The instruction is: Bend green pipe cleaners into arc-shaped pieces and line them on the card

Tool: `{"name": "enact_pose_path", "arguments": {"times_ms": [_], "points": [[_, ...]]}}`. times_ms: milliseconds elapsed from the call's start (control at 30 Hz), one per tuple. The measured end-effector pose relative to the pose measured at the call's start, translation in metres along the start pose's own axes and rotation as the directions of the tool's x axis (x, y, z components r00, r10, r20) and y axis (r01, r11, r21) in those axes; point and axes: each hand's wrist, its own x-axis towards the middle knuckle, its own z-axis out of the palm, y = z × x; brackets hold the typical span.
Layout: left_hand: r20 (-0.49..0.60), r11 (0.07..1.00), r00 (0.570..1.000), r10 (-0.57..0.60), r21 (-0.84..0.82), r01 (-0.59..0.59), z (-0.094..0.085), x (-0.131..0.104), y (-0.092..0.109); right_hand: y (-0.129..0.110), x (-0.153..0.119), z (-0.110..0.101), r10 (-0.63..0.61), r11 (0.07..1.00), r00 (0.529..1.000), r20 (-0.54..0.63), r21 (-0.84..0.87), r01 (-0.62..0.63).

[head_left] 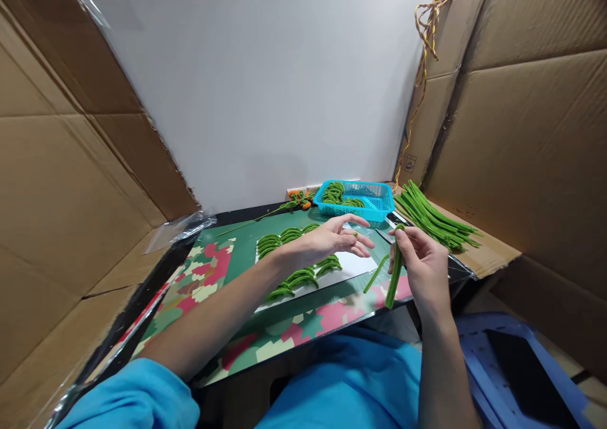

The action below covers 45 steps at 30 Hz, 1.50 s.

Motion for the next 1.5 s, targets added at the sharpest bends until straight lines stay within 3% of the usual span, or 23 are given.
{"name": "enact_pose_path", "arguments": {"times_ms": [100, 200, 300, 400, 600, 767, 867, 1033, 1200, 1400, 1500], "points": [[0.026, 0.996, 1.0, -0.014, 0.094, 0.012, 0.002, 0.001, 0.001, 0.0, 0.0, 0.0, 0.023, 1.0, 0.998, 0.055, -0.014, -0.022], [0.06, 0.952, 0.998, 0.001, 0.306, -0.02, 0.003, 0.003, 0.0, -0.001, 0.001, -0.001, -0.008, 1.0, 0.999, 0.037, -0.027, 0.009], [0.087, 0.775, 0.991, 0.1, 0.618, -0.132, 0.003, 0.005, -0.004, -0.001, 0.001, -0.004, -0.022, 0.999, 0.999, 0.033, -0.048, 0.024], [0.088, 0.573, 0.982, 0.167, 0.802, -0.169, 0.002, 0.007, -0.014, 0.001, 0.0, -0.005, 0.018, 0.999, 0.997, 0.073, -0.045, -0.014], [0.023, 0.472, 0.986, 0.164, 0.876, -0.099, -0.002, 0.009, -0.028, 0.007, -0.001, -0.004, 0.077, 0.995, 0.989, 0.125, -0.072, -0.069], [-0.09, 0.504, 0.975, 0.206, 0.864, -0.027, 0.0, 0.008, -0.019, 0.014, 0.0, -0.004, 0.049, 0.988, 0.975, 0.217, -0.156, -0.015], [-0.121, 0.577, 0.959, 0.258, 0.815, -0.052, 0.004, 0.005, -0.008, 0.016, 0.0, -0.004, 0.051, 0.978, 0.973, 0.224, -0.21, -0.002], [-0.012, 0.69, 0.952, 0.306, 0.692, -0.213, 0.016, -0.003, 0.006, 0.011, -0.002, -0.002, 0.115, 0.966, 0.947, 0.3, -0.257, -0.035], [0.039, 0.774, 0.96, 0.279, 0.583, -0.249, 0.022, -0.004, 0.006, 0.003, -0.004, 0.001, 0.095, 0.955, 0.926, 0.366, -0.294, 0.019], [-0.167, 0.86, 0.918, 0.359, 0.44, -0.257, 0.012, 0.002, 0.007, 0.003, -0.003, -0.001, -0.001, 0.945, 0.96, 0.278, -0.314, 0.092], [-0.191, 0.89, 0.916, 0.353, 0.372, -0.265, 0.007, 0.004, 0.01, 0.003, -0.002, -0.002, -0.062, 0.95, 0.976, 0.209, -0.289, 0.122]]}}
